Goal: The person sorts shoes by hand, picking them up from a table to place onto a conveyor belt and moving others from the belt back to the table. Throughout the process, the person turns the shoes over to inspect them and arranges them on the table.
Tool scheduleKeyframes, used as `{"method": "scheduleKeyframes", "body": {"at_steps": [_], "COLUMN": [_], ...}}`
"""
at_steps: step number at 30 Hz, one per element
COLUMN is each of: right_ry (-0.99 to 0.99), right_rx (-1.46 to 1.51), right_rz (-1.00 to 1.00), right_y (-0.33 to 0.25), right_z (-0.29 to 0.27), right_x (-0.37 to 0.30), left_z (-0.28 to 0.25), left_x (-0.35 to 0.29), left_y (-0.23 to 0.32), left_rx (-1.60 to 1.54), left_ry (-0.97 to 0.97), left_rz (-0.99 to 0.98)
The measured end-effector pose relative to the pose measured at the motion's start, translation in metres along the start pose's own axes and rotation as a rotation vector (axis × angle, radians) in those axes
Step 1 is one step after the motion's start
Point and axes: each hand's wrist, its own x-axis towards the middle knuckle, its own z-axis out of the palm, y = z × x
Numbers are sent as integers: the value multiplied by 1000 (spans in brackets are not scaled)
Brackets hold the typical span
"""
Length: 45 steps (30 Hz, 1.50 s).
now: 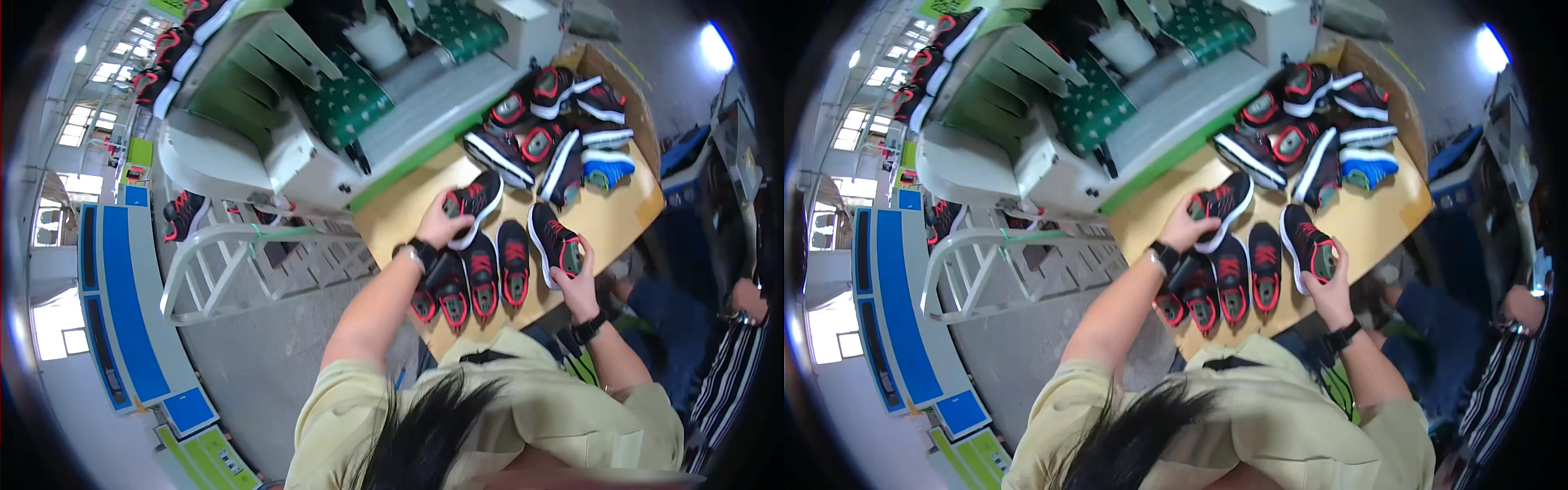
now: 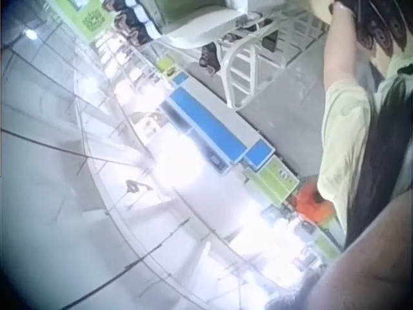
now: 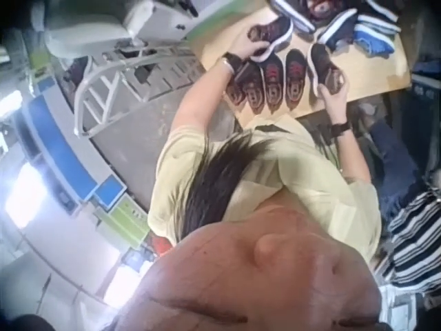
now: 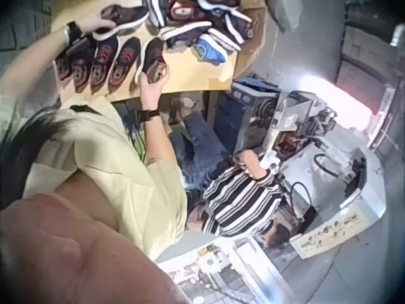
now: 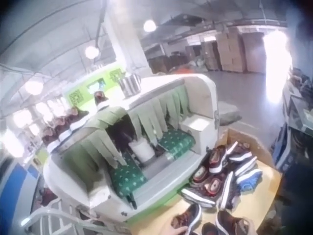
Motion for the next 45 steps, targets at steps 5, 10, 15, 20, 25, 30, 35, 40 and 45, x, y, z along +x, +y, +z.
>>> {"method": "scheduleKeyframes", "body": {"at_steps": [5, 10, 15, 20, 25, 30, 35, 40, 45], "right_ry": [65, 197, 202, -133, 236, 513, 163, 395, 3], "right_rx": [-101, -33, -355, -317, -702, -75, 419, 355, -201], "right_rz": [-491, -866, -674, -956, -751, -282, 394, -100, -440], "right_y": [-102, -248, -240, -171, -77, -29, -18, -41, -60], "right_z": [18, 106, 153, 122, 20, -46, -37, -13, -43], "right_x": [92, 218, 328, 222, 147, 217, 285, 240, 100], "left_z": [-61, -139, -157, -89, -14, 14, 18, 2, 5], "left_x": [-43, 13, 99, -3, -118, -146, -132, -124, -119], "left_y": [90, 178, 168, 118, 15, -14, 0, 4, 30], "left_rx": [-167, 205, 185, 410, 942, 1115, 1039, 556, 601], "left_ry": [344, 778, 899, 580, -34, -183, -341, -123, -3], "left_rz": [192, 457, 221, 538, 64, 79, -35, 13, 76]}}
